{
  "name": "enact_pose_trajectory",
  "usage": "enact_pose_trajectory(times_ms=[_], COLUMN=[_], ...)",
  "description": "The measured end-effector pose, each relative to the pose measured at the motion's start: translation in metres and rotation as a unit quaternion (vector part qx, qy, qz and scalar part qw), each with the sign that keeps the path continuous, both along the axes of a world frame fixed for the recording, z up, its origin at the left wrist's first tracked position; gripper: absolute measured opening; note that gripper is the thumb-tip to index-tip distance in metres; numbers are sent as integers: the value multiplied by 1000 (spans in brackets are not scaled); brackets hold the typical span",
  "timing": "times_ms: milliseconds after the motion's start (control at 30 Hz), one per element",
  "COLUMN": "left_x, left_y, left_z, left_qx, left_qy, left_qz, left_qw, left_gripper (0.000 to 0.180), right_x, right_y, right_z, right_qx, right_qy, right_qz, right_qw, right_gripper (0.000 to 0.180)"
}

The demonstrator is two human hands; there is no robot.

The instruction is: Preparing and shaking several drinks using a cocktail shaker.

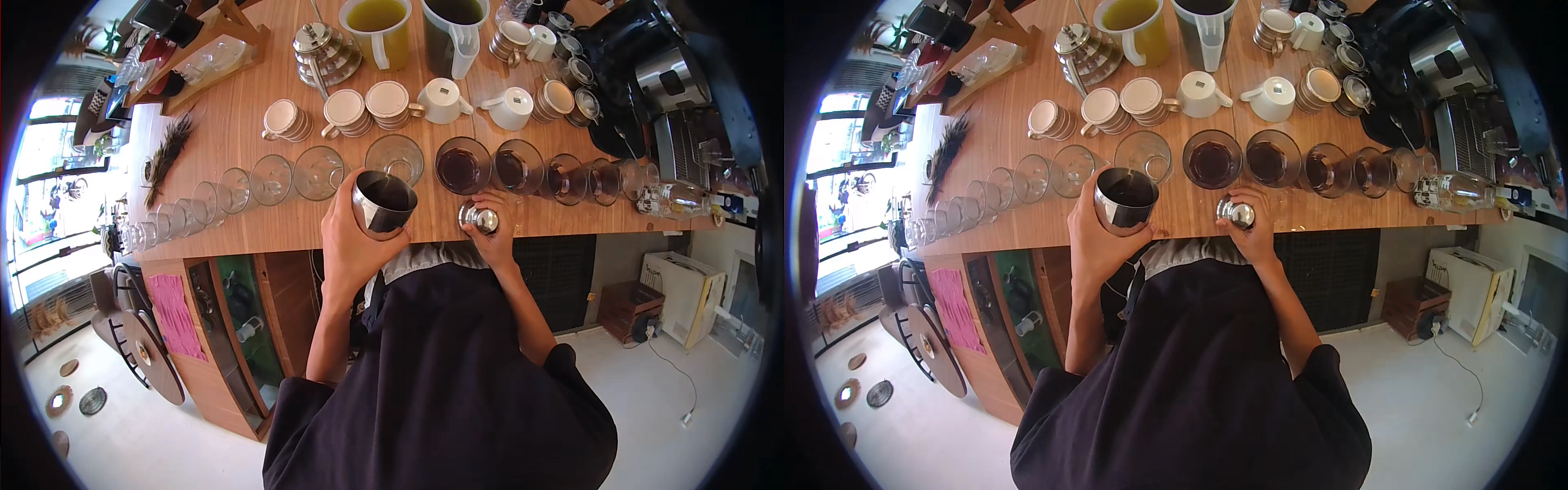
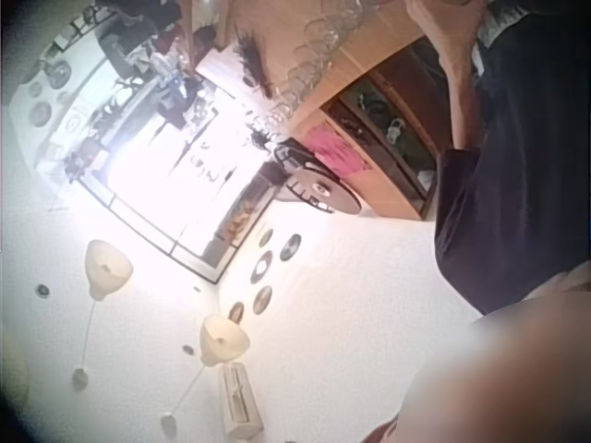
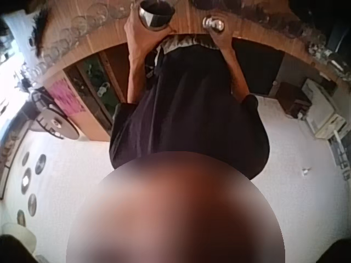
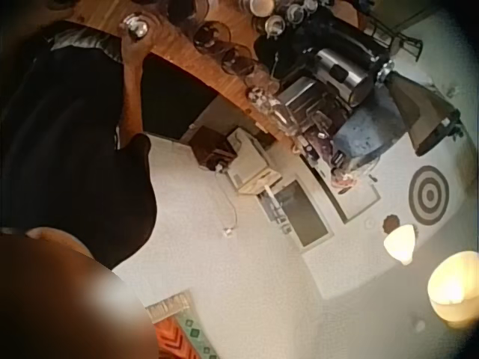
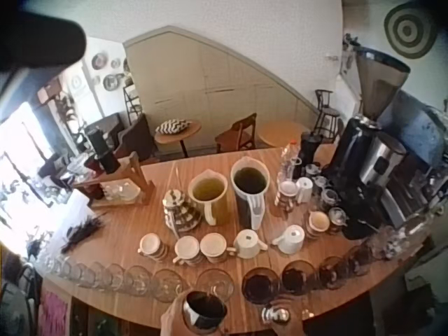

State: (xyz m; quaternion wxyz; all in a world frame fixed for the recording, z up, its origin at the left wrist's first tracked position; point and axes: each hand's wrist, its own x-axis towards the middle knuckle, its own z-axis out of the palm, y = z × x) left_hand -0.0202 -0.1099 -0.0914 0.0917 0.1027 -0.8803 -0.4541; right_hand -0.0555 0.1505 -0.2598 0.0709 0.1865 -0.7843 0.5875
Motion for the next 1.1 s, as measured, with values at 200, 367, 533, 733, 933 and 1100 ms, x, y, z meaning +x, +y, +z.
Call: enact_pose_trajectory(times_ms=[200,367,533,733,933,1100], left_x=[-3,-4,-5,-7,-9,-10], left_y=[-3,-5,-6,-6,-7,-7], left_z=[3,3,8,11,12,14], left_qx=[-19,-35,-37,-35,-36,-36], left_qy=[-49,-36,-61,-81,-93,-84], left_qz=[3,-9,-6,-8,-8,-13], left_qw=[999,999,997,996,995,996], left_gripper=[87,90,86,89,86,86], right_x=[-2,-1,-3,-2,-2,-2], right_y=[1,0,0,-1,-1,-1], right_z=[0,-1,4,3,3,2], right_qx=[17,2,17,12,6,10], right_qy=[21,6,27,20,18,26], right_qz=[-1,-2,-6,-9,-13,-10], right_qw=[1000,1000,999,1000,1000,1000], right_gripper=[48,49,48,47,47,48])
